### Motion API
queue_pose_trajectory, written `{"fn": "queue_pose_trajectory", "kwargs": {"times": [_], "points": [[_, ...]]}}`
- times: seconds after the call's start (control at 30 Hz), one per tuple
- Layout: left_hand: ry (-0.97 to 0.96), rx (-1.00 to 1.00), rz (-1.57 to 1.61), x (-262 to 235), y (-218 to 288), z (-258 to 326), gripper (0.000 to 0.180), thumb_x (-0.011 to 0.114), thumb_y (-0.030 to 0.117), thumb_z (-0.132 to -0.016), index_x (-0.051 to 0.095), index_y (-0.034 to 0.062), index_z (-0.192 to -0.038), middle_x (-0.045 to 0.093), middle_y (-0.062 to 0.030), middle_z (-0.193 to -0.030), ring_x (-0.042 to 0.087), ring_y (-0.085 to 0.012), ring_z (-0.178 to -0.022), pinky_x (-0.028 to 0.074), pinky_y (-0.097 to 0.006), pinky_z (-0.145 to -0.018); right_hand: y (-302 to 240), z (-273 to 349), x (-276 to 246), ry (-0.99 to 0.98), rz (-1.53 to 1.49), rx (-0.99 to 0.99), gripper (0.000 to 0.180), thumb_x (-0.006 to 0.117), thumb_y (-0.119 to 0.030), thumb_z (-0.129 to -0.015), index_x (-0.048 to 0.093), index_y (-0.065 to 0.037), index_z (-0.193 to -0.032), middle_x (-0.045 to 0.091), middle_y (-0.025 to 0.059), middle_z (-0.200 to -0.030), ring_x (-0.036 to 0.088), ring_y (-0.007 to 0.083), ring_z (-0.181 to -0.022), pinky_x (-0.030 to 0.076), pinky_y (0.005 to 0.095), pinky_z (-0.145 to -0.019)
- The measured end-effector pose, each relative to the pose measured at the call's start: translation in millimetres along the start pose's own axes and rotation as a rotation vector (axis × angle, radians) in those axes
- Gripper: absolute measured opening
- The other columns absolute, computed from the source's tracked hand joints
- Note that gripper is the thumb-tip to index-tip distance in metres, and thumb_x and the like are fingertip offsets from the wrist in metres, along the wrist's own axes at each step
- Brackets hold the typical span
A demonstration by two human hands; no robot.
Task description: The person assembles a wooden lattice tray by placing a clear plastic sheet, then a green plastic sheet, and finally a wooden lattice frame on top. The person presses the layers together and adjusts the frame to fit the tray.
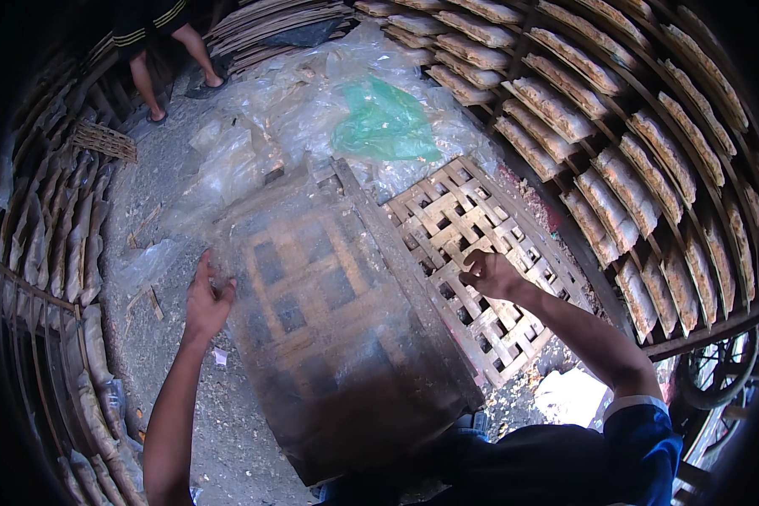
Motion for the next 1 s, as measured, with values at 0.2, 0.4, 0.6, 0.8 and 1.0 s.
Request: {"fn": "queue_pose_trajectory", "kwargs": {"times": [0.2, 0.4, 0.6, 0.8, 1.0], "points": [[0.008, -0.034, -0.031, -9, -18, 5, 0.074, 0.066, 0.031, -0.099, 0.03, 0.0103, -0.159, 0.063, -0.0171, -0.125, 0.066, -0.0238, -0.079, 0.055, -0.039, -0.078, 25, 49, 72, -0.069, 0.325, -0.15, 0.085, 0.085, -0.045, -0.071, 0.047, -0.007, -0.137, 0.05, 0.0195, -0.135, 0.053, 0.0382, -0.122, 0.052, 0.0506, -0.091], [-0.066, -0.018, 0.06, -2, -33, 9, 0.07, 0.061, 0.035, -0.102, 0.031, 0.0063, -0.158, 0.061, -0.0193, -0.125, 0.066, -0.028, -0.092, 0.053, -0.041, -0.087, 19, 57, 118, 0.051, 0.352, -0.004, 0.061, 0.065, -0.016, -0.081, 0.047, -0.009, -0.138, 0.042, 0.0195, -0.136, 0.045, 0.0381, -0.124, 0.043, 0.0519, -0.1], [0.003, 0.078, -0.068, 5, -42, 5, 0.067, 0.057, 0.039, -0.104, 0.032, 0.0052, -0.157, 0.058, -0.0204, -0.125, 0.065, -0.0292, -0.095, 0.053, -0.041, -0.088, 21, 56, 106, 0.012, 0.317, 0.008, 0.059, 0.061, -0.017, -0.086, 0.045, -0.007, -0.141, 0.041, 0.0206, -0.138, 0.046, 0.0399, -0.124, 0.045, 0.0525, -0.101], [-0.046, 0.0, 0.041, -1, -36, 11, 0.067, 0.055, 0.041, -0.104, 0.032, 0.0056, -0.157, 0.057, -0.0207, -0.125, 0.063, -0.0297, -0.098, 0.052, -0.04, -0.09, 1, 71, 39, 0.05, 0.093, -0.08, 0.077, 0.072, -0.022, -0.08, 0.038, -0.006, -0.148, 0.039, 0.0207, -0.141, 0.044, 0.042, -0.129, 0.045, 0.049, -0.108], [-0.014, 0.074, 0.069, 4, -54, 11, 0.065, 0.054, 0.04, -0.106, 0.032, 0.0052, -0.157, 0.054, -0.0196, -0.127, 0.062, -0.0285, -0.097, 0.051, -0.04, -0.09, 15, 69, -57, 0.079, -0.34, -0.237, 0.098, 0.084, -0.018, -0.069, 0.034, -0.004, -0.151, 0.044, 0.0231, -0.144, 0.055, 0.0347, -0.127, 0.052, 0.0433, -0.102]]}}
Point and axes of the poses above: each hand's wrist, its own z-axis away from the middle knuckle, its own x-axis out of the palm, y = z × x, the point moved 1 cm from there along -z, towards the middle knuckle
